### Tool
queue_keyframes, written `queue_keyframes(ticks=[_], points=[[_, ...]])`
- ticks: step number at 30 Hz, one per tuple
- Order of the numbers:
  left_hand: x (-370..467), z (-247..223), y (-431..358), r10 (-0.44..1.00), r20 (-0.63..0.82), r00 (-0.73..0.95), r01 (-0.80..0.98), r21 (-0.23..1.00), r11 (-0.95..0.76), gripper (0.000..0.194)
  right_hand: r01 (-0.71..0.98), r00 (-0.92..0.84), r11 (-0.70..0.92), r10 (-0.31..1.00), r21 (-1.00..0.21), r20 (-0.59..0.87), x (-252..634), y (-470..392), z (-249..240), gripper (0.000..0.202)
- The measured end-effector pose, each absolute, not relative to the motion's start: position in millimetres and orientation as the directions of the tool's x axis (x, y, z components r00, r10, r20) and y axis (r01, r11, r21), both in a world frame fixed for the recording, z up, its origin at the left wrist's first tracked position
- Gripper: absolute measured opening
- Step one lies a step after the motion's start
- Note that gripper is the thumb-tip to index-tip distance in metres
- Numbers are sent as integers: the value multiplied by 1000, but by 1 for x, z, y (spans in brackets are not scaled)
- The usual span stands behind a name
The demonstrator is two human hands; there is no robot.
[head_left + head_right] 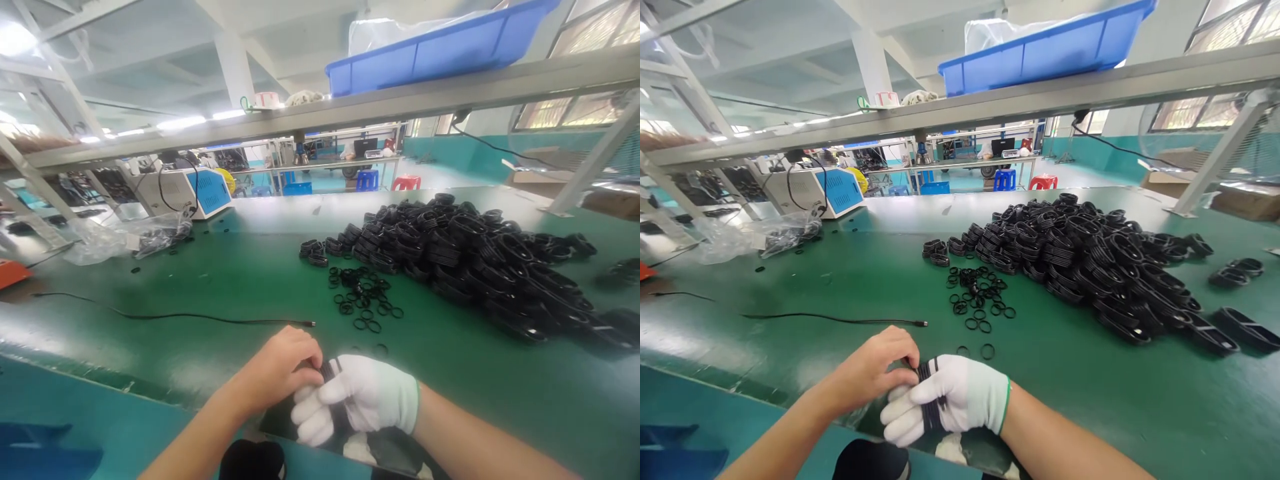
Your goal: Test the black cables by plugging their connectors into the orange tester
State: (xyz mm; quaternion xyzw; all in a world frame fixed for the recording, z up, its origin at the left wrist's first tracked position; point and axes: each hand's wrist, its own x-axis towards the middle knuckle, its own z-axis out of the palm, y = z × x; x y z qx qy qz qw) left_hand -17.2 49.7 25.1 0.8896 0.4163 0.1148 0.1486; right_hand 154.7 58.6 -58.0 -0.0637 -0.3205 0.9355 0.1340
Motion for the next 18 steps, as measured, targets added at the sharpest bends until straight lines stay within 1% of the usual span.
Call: queue_keyframes(ticks=[1,2,4,6,7,9,11,12,14,18], points=[[-16,27,50,773,82,629,697,380,-608,6,-217,-951,-773,306,-597,-52,156,59,-60,38],[-15,29,49,774,81,628,691,400,-602,10,-225,-946,-790,317,-571,-66,157,59,-61,39],[-14,34,51,790,59,610,689,454,-565,14,-208,-955,-818,289,-536,-70,159,59,-61,40],[-13,35,54,820,5,572,687,544,-483,14,-178,-972,-833,233,-524,-41,161,59,-58,41],[-13,33,56,838,-27,545,681,596,-425,14,-181,-974,-835,225,-519,-22,162,59,-56,41],[-12,24,57,877,-76,474,656,695,-294,16,-241,-961,-818,277,-523,9,164,59,-51,39],[-9,13,54,916,-84,392,613,766,-192,15,-324,-929,-771,369,-549,29,165,61,-48,36],[-7,8,51,932,-73,355,590,791,-163,15,-340,-919,-749,393,-569,32,166,62,-47,36],[-4,1,43,950,-38,310,544,826,-145,18,-331,-917,-715,399,-616,29,166,64,-46,39],[-4,-6,29,948,15,319,496,849,-180,19,-277,-930,-659,368,-699,21,163,65,-42,39]])
